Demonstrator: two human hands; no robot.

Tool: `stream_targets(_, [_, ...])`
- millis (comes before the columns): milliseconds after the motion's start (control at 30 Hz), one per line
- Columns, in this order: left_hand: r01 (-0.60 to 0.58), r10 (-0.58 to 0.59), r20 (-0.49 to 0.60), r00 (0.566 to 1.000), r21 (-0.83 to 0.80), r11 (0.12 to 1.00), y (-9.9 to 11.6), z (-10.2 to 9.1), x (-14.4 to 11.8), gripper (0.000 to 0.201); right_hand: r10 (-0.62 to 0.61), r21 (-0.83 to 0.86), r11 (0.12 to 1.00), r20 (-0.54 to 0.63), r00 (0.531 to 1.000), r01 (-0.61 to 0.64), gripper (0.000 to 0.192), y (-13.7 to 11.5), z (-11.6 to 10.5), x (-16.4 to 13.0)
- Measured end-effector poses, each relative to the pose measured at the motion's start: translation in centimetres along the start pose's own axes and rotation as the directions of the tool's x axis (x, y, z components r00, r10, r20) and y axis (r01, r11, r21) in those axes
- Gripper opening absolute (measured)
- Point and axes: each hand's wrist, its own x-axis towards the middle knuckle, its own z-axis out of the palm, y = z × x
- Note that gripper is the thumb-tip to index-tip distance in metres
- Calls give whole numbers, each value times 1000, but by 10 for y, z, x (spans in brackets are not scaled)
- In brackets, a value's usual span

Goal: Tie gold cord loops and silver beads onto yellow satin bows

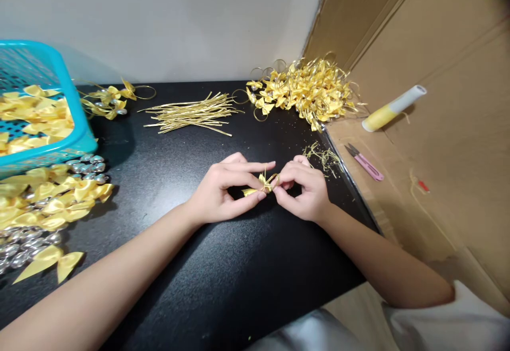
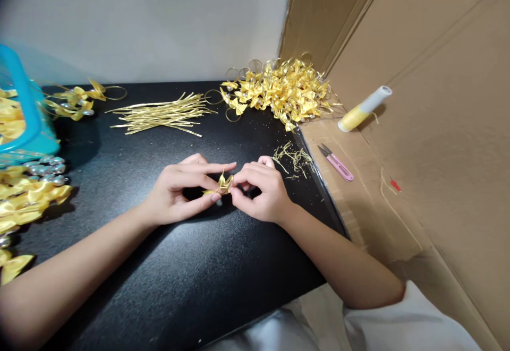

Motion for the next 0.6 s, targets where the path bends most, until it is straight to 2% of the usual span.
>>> stream_targets(133, [-46,57,-68,996,145,988,-2,0,-2,10,112,69,991,-22,993,-110,10,0,-2,0])
stream_targets(233, [-87,106,-73,992,227,970,-4,1,-4,15,212,111,972,-25,977,-208,11,2,-3,1])
stream_targets(333, [-83,104,-65,992,272,959,-5,2,-5,15,267,125,955,24,963,-268,11,5,-4,1])
stream_targets(433, [-63,80,-51,995,286,956,-6,1,-5,14,267,101,956,81,960,-275,11,6,-5,3])
stream_targets(600, [-31,52,-66,997,282,959,-4,0,-4,13,188,52,980,107,976,-194,11,10,-10,6])
